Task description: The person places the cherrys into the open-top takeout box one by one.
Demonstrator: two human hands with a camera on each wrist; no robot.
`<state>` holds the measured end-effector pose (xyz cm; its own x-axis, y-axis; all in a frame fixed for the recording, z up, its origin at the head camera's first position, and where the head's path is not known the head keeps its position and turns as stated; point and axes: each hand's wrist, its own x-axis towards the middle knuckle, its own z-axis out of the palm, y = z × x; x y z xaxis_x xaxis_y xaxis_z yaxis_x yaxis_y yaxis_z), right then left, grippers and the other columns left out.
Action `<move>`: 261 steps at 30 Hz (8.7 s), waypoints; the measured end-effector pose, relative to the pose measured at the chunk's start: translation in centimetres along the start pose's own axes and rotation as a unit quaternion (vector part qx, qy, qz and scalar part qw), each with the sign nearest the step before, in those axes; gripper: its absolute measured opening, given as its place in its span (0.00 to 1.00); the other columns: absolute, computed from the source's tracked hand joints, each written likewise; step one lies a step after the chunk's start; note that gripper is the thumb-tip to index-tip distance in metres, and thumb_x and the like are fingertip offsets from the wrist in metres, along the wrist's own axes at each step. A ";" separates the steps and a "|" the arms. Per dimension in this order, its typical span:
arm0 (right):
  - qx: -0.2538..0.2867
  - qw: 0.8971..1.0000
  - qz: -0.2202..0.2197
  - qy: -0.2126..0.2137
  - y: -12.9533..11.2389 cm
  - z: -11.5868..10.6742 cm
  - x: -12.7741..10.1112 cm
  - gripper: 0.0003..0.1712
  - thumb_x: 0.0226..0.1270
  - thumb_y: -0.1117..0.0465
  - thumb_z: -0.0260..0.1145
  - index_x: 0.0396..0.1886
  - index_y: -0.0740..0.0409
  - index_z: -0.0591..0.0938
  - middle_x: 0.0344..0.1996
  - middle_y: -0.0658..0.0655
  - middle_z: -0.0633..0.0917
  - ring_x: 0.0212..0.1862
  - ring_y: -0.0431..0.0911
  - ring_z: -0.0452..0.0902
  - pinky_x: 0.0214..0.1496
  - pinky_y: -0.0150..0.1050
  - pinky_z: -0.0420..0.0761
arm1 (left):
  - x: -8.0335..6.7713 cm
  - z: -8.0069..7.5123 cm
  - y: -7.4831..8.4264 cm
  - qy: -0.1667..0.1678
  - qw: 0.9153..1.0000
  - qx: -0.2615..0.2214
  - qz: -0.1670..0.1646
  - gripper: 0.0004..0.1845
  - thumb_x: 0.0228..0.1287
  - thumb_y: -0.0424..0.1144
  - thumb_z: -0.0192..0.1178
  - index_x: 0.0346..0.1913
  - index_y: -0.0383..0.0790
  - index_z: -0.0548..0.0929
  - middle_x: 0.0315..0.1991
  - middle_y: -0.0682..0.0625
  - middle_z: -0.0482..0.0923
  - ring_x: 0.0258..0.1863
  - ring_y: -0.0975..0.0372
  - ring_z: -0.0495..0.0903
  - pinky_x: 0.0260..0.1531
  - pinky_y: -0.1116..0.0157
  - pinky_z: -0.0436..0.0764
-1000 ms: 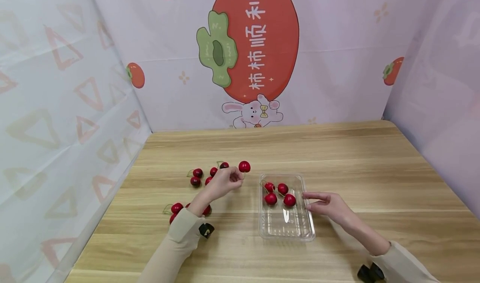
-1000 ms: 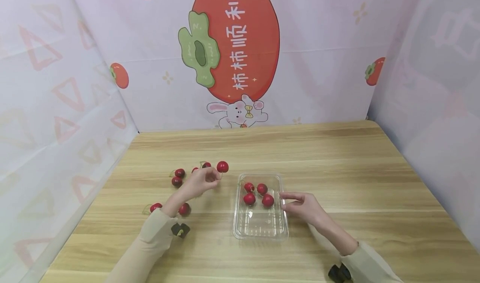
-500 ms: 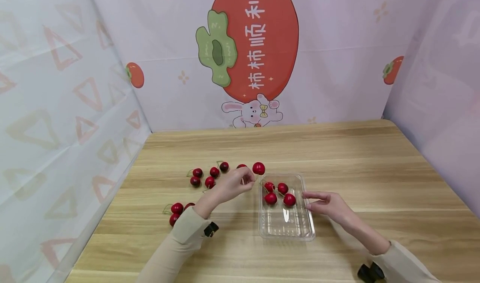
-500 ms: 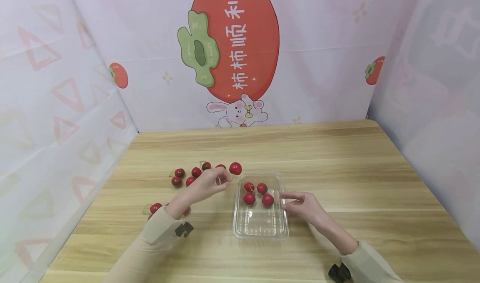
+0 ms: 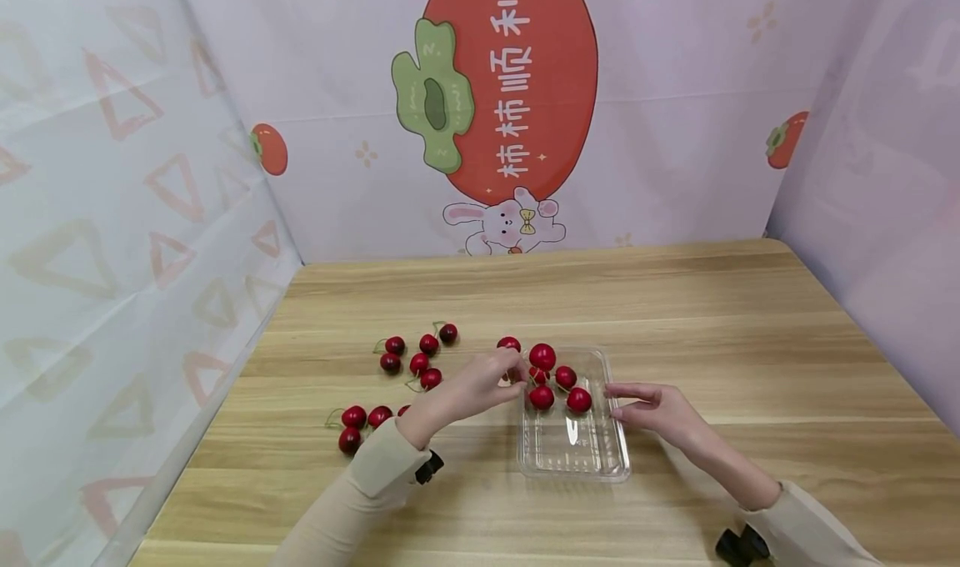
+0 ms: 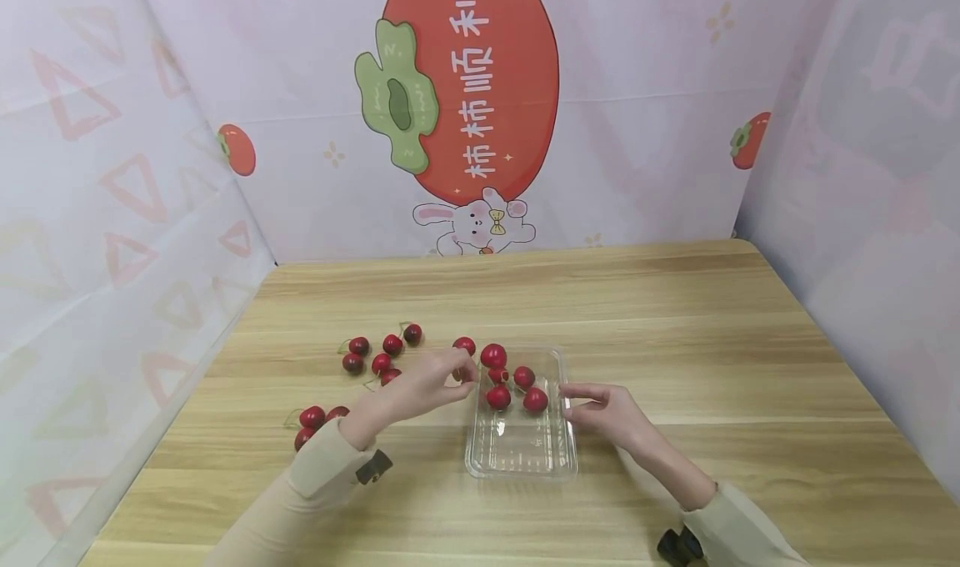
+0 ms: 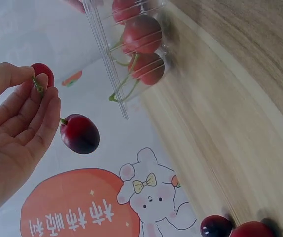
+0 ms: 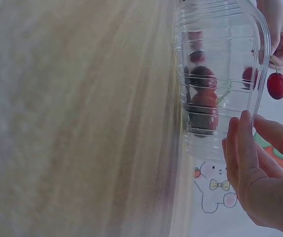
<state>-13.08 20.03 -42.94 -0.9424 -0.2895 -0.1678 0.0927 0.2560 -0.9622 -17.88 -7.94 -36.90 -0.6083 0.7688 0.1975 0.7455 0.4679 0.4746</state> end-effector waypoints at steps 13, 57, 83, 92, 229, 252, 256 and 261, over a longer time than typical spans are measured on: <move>-0.007 1.000 0.006 0.006 0.0 0.0 0.0 0.31 0.55 0.56 0.65 0.55 0.70 0.70 0.53 0.68 0.72 0.43 0.43 0.79 0.45 0.35 0.77 | -0.5 0.8 0.9 -0.028 0.998 0.032 0.042 0.03 0.54 0.28 0.58 0.32 0.37 0.77 0.30 0.51 0.76 0.31 0.67 0.74 0.33 0.78 0.75; -0.021 1.000 -0.003 -0.003 -0.4 -0.4 -0.2 0.31 0.56 0.57 0.64 0.55 0.71 0.69 0.50 0.68 0.75 0.43 0.45 0.79 0.46 0.32 0.76 | -1.9 2.4 1.0 -0.092 0.995 0.016 0.037 0.04 0.52 0.30 0.61 0.32 0.40 0.82 0.33 0.54 0.80 0.37 0.70 0.76 0.40 0.82 0.70; -0.019 1.000 0.011 0.008 -0.3 -0.3 -0.4 0.29 0.56 0.58 0.64 0.54 0.70 0.71 0.51 0.67 0.74 0.43 0.43 0.79 0.46 0.32 0.76 | -5.3 0.0 -2.0 0.052 0.993 0.043 -0.098 0.06 0.54 0.32 0.60 0.36 0.39 0.81 0.36 0.52 0.78 0.39 0.61 0.77 0.38 0.67 0.77; -0.022 1.000 0.010 0.000 -0.6 -0.3 -0.3 0.29 0.56 0.58 0.63 0.55 0.70 0.70 0.48 0.66 0.77 0.43 0.46 0.79 0.46 0.34 0.76 | -7.5 -1.8 -4.2 0.110 0.978 0.078 -0.160 0.07 0.50 0.29 0.63 0.35 0.36 0.81 0.34 0.50 0.77 0.35 0.57 0.75 0.34 0.66 0.77; -0.023 1.000 0.001 -0.001 -0.7 -0.2 -0.2 0.30 0.56 0.57 0.64 0.55 0.71 0.70 0.50 0.67 0.75 0.42 0.43 0.79 0.46 0.33 0.76 | -3.0 1.8 1.4 0.044 0.993 0.048 0.096 0.03 0.52 0.32 0.61 0.32 0.40 0.82 0.31 0.54 0.81 0.35 0.68 0.76 0.41 0.80 0.71; -0.021 1.000 -0.008 -0.009 -0.8 -0.2 -0.2 0.30 0.56 0.58 0.64 0.55 0.72 0.70 0.46 0.68 0.77 0.41 0.45 0.80 0.43 0.30 0.76 | -1.4 2.8 1.8 -0.025 0.988 0.104 0.111 0.03 0.54 0.36 0.61 0.31 0.43 0.83 0.31 0.56 0.81 0.36 0.69 0.75 0.44 0.79 0.69; -0.021 1.000 -0.006 -0.010 -0.8 -0.2 -0.1 0.30 0.56 0.58 0.63 0.55 0.72 0.69 0.47 0.68 0.77 0.41 0.44 0.79 0.44 0.30 0.76 | -1.1 3.0 1.8 -0.032 0.987 0.113 0.111 0.03 0.54 0.36 0.60 0.32 0.44 0.83 0.31 0.57 0.81 0.35 0.69 0.75 0.42 0.81 0.69; -0.022 1.000 -0.005 -0.009 -0.7 -0.2 -0.1 0.30 0.56 0.58 0.64 0.55 0.71 0.69 0.48 0.67 0.77 0.41 0.46 0.79 0.44 0.31 0.76 | -0.8 3.3 1.7 -0.047 0.985 0.126 0.110 0.03 0.55 0.36 0.60 0.32 0.44 0.84 0.30 0.58 0.81 0.34 0.69 0.75 0.41 0.81 0.69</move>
<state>-13.08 20.09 -42.22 -0.9370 -0.3089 -0.1631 0.0695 0.2926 -0.9537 -15.25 -6.30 -39.06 -0.4046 0.8953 0.1862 0.9081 0.3692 0.1977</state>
